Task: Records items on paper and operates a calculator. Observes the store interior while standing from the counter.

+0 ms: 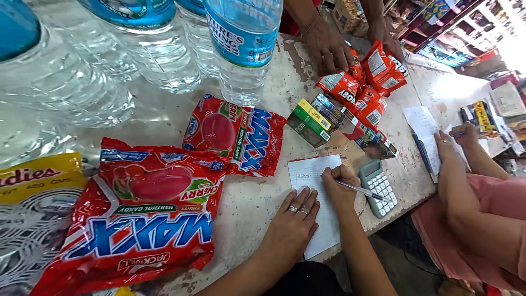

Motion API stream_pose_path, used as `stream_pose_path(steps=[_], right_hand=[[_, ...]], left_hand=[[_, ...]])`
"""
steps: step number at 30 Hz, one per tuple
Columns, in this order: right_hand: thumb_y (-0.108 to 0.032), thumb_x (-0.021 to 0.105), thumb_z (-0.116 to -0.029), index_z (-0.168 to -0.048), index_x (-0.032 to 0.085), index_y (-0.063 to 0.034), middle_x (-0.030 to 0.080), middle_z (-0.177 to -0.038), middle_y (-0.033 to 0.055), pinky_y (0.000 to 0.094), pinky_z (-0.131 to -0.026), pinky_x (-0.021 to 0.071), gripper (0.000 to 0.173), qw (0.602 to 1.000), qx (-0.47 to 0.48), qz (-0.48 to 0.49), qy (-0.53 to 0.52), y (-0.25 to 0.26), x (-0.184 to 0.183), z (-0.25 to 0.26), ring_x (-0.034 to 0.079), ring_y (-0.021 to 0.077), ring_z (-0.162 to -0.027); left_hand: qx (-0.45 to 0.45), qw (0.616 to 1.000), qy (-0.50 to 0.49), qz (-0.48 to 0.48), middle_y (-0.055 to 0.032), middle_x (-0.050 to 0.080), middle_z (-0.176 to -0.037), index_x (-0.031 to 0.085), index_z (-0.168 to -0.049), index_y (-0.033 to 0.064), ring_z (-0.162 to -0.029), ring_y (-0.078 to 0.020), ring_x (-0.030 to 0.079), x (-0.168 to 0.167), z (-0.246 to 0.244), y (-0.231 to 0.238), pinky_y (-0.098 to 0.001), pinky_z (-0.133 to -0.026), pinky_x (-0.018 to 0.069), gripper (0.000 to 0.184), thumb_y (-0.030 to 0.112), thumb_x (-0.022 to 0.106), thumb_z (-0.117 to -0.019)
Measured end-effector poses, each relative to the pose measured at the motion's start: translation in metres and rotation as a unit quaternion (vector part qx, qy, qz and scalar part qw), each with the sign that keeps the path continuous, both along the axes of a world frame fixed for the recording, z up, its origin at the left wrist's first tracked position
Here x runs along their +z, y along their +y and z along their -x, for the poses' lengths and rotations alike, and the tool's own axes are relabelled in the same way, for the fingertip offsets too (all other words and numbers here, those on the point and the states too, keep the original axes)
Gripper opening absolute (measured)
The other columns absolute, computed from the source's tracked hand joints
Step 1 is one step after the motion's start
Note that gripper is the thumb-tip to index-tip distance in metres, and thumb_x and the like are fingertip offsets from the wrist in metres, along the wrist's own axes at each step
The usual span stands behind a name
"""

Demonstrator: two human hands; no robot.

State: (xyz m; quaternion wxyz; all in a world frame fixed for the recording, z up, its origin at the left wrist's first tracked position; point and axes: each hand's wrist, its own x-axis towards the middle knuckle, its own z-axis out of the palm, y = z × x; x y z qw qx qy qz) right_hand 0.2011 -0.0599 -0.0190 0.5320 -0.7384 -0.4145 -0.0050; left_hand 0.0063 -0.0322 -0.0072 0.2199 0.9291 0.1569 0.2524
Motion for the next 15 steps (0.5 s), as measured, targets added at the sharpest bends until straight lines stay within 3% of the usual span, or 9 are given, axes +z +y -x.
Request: stream_pose_path(steps=[15], right_hand=[[0.001,0.071,-0.0779,-0.059,0.055,-0.0074,0.052,-0.054,-0.0019,0.0205,-0.044,0.0456,0.026,1.000,-0.005,0.002,-0.010,0.0002,0.0009,-0.0007,0.054,0.0055,-0.049]], left_hand=[[0.002,1.000,0.007,-0.001,-0.0069,0.058,-0.148,0.070,-0.129,0.0073,-0.141,-0.0255,0.051,0.0017,0.0001,0.0000,-0.0472,-0.118,0.0369,0.039,0.027,0.060,-0.0958]])
